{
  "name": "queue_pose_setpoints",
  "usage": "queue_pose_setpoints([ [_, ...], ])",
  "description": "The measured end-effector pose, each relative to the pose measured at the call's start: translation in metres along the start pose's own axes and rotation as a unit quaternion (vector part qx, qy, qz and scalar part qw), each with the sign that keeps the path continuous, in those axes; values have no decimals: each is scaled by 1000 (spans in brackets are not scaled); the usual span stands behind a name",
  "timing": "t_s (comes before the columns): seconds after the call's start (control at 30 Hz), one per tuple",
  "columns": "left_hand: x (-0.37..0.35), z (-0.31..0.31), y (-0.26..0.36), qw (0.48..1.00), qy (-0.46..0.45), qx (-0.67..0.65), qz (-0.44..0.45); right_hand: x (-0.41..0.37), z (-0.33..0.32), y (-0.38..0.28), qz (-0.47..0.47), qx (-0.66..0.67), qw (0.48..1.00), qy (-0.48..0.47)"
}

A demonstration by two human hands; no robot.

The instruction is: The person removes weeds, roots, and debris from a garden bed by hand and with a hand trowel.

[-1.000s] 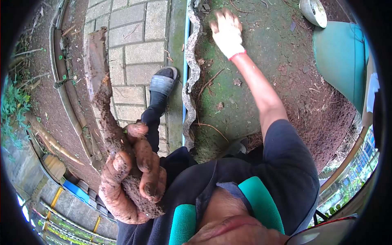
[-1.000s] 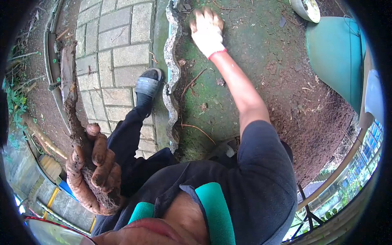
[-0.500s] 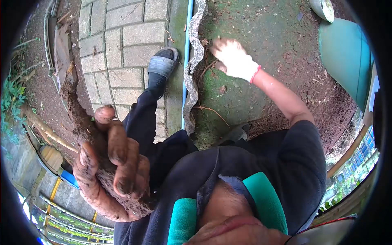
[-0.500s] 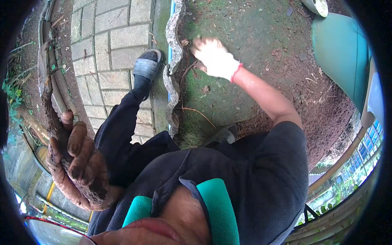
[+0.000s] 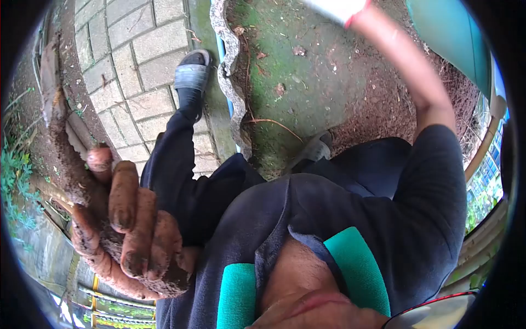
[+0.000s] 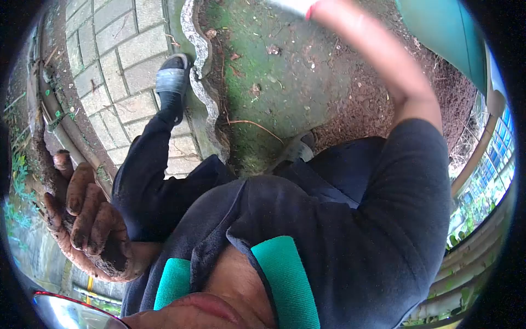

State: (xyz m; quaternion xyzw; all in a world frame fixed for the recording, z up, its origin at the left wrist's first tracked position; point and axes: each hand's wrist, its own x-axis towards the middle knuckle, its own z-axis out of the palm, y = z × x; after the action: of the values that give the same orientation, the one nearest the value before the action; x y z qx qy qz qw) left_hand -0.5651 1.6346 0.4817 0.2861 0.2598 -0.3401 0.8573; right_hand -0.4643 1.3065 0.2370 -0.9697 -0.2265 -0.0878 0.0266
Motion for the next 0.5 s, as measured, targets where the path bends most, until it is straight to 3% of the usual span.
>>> queue_pose_setpoints([
  [0.03, -1, 1, -2, 1000, 4, 0, -1, -50, 40, -26, -181, 112, 977, 25],
  [0.07, -2, 1, -4, 1000, 9, 3, -2, -87, 34, -71, -134, 170, 956, -200],
  [0.1, -4, 1, -6, 1000, 14, 6, -3, -120, 30, -115, -155, 145, 967, -143],
  [0.13, -5, 1, -8, 1000, 19, 10, -4, -118, 22, -150, -235, 167, 876, -388],
  [0.2, -7, 1, -12, 1000, 28, 10, -7, -197, 60, -192, -256, 318, 901, -148],
  [0.23, -8, 1, -14, 999, 30, 11, -6, -213, 76, -208, -260, 305, 911, -100],
  [0.3, -11, 1, -17, 999, 36, 15, -4, -229, 89, -215, -272, 315, 894, -168],
  [0.37, -12, 1, -21, 999, 39, 15, 1, -231, 92, -202, -289, 242, 910, -173],
  [0.4, -13, 1, -23, 999, 38, 16, 5, -213, 81, -188, -273, 300, 905, -129],
  [0.5, -18, 3, -28, 999, 32, 23, 17, -152, 60, -158, -209, 124, 915, -322],
])
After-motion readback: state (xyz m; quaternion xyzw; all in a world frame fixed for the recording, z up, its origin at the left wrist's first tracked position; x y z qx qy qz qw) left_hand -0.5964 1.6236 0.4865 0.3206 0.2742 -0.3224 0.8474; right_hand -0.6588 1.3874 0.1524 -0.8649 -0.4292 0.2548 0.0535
